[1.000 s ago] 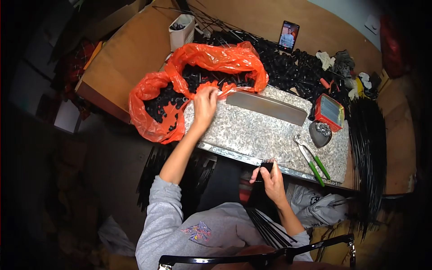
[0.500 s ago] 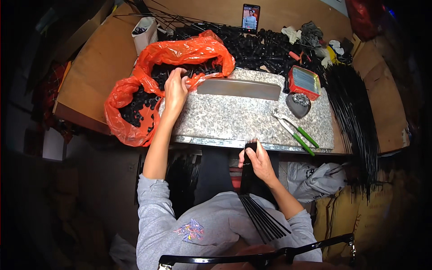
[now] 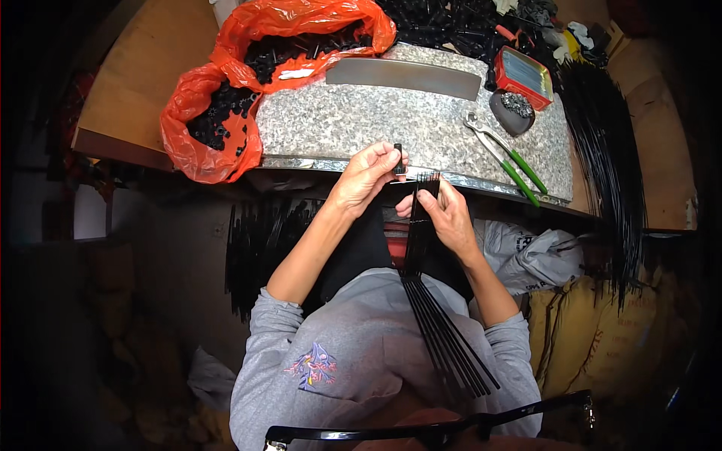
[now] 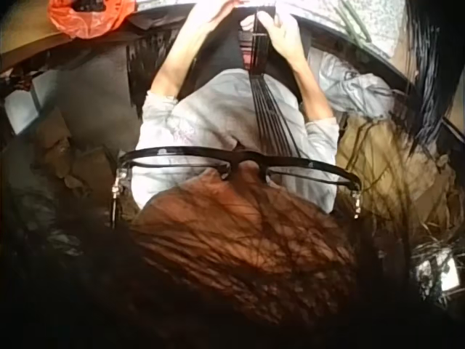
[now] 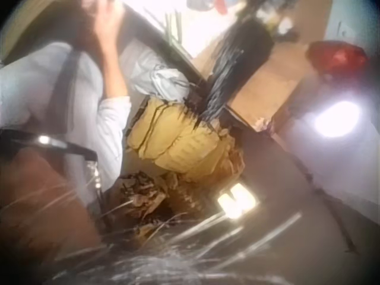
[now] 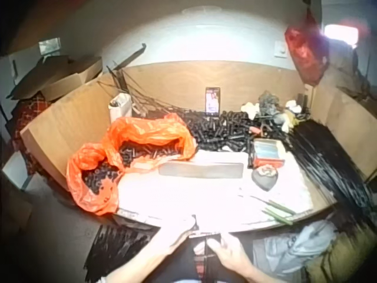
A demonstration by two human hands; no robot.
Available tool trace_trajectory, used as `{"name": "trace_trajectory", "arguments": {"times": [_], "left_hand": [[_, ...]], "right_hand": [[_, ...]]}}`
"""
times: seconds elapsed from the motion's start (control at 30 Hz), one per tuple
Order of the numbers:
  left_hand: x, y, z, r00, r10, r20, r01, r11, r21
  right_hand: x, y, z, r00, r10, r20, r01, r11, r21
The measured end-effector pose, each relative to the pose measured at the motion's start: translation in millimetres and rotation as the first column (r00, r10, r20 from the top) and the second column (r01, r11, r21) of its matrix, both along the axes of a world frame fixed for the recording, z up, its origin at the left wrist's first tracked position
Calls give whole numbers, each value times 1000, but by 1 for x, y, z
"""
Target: The person assembles components by attaching plastic caps to the ends of thin metal rods using a crimping tool.
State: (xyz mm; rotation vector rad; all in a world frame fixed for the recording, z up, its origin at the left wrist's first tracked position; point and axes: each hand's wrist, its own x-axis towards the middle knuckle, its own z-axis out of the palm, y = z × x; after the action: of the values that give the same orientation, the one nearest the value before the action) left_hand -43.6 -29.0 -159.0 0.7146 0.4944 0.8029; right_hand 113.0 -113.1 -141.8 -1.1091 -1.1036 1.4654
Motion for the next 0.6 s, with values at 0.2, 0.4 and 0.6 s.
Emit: {"name": "trace_trajectory", "arguments": {"times": [0.2, 0.4, 0.6], "left_hand": [[6, -9, 8, 994, 80, -73, -75, 994, 76], [4, -10, 13, 994, 77, -77, -67, 990, 125], [6, -5, 6, 995, 92, -43, -87, 991, 100]], "right_hand": [[0, -2, -3, 1000, 19, -16, -19, 1000, -1], [-4, -2, 0, 997, 34, -74, -34, 999, 3], [-2, 0, -3, 996, 24, -81, -25, 1000, -16]]}}
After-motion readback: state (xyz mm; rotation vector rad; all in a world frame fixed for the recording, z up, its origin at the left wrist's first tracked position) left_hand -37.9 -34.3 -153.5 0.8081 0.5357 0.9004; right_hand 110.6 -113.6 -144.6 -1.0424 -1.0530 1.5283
